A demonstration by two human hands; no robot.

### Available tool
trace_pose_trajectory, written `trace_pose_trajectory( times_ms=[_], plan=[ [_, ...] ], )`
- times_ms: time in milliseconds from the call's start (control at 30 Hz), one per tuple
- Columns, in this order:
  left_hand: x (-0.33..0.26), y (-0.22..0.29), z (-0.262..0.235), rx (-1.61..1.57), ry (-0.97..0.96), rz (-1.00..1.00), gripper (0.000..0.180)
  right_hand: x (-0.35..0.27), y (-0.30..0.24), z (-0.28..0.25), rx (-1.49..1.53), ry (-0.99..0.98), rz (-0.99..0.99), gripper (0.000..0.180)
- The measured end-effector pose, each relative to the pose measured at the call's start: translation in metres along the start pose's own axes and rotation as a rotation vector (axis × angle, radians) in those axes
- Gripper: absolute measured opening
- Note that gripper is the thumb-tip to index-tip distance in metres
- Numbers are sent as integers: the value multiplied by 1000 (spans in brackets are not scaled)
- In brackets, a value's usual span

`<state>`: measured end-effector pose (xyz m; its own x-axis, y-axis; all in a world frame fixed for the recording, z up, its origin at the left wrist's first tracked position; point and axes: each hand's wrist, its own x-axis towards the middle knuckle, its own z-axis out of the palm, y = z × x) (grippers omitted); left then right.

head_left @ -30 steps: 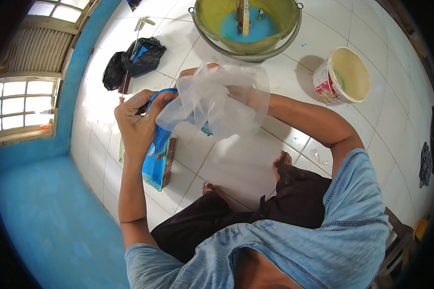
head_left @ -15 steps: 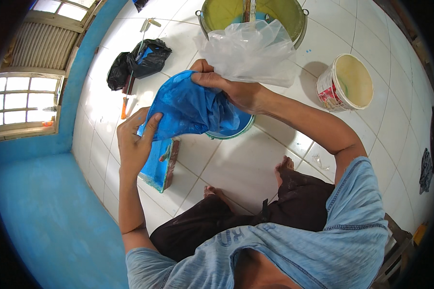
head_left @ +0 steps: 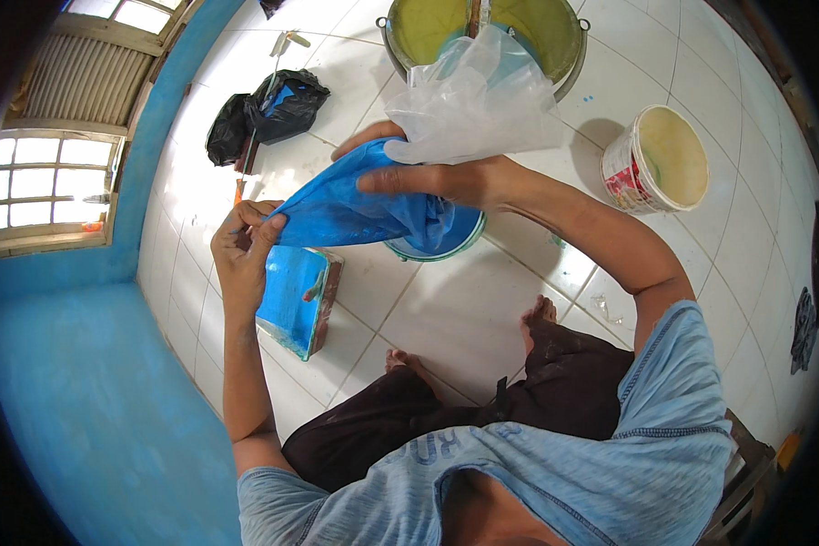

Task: The person stirs blue paint in a bucket using a flat tool, then pours the paint into a plastic bag held open with both hands. The person continues to stir the paint in the bucket after filling the bag.

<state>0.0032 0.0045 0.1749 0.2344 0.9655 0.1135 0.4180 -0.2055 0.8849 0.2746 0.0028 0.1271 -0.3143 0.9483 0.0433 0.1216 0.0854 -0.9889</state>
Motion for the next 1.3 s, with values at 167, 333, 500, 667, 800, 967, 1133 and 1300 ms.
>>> trace_pose_trajectory(
  times_ms=[167, 333, 500, 667, 800, 967, 1133, 1300],
  plan=[
    [-5, -37, 2, -311, 70, 61, 35, -5, -9, 0, 392, -82, 164, 79],
    [-6, -54, 45, -494, 88, -10, 62, 2, 0, 6, 732, -52, 259, 39],
    [4, -42, 42, -430, -46, -108, 38, -6, -12, 4, 868, -98, 170, 44],
    [2, 26, 91, -723, 264, -272, 26, -2, 4, -1, 865, 34, 189, 59],
    [-2, 13, 72, -569, 134, -150, 12, -7, -2, -3, 407, -10, 123, 37],
    [3, -3, 55, -545, 94, -111, 5, -2, -3, -5, -3, -41, -58, 45],
    [7, -25, 51, -599, -49, 32, 8, -3, -3, -2, 246, -70, 159, 45],
    [4, -13, 64, -664, -29, -56, 15, 0, 2, 0, 714, -119, 125, 38]
  ],
)
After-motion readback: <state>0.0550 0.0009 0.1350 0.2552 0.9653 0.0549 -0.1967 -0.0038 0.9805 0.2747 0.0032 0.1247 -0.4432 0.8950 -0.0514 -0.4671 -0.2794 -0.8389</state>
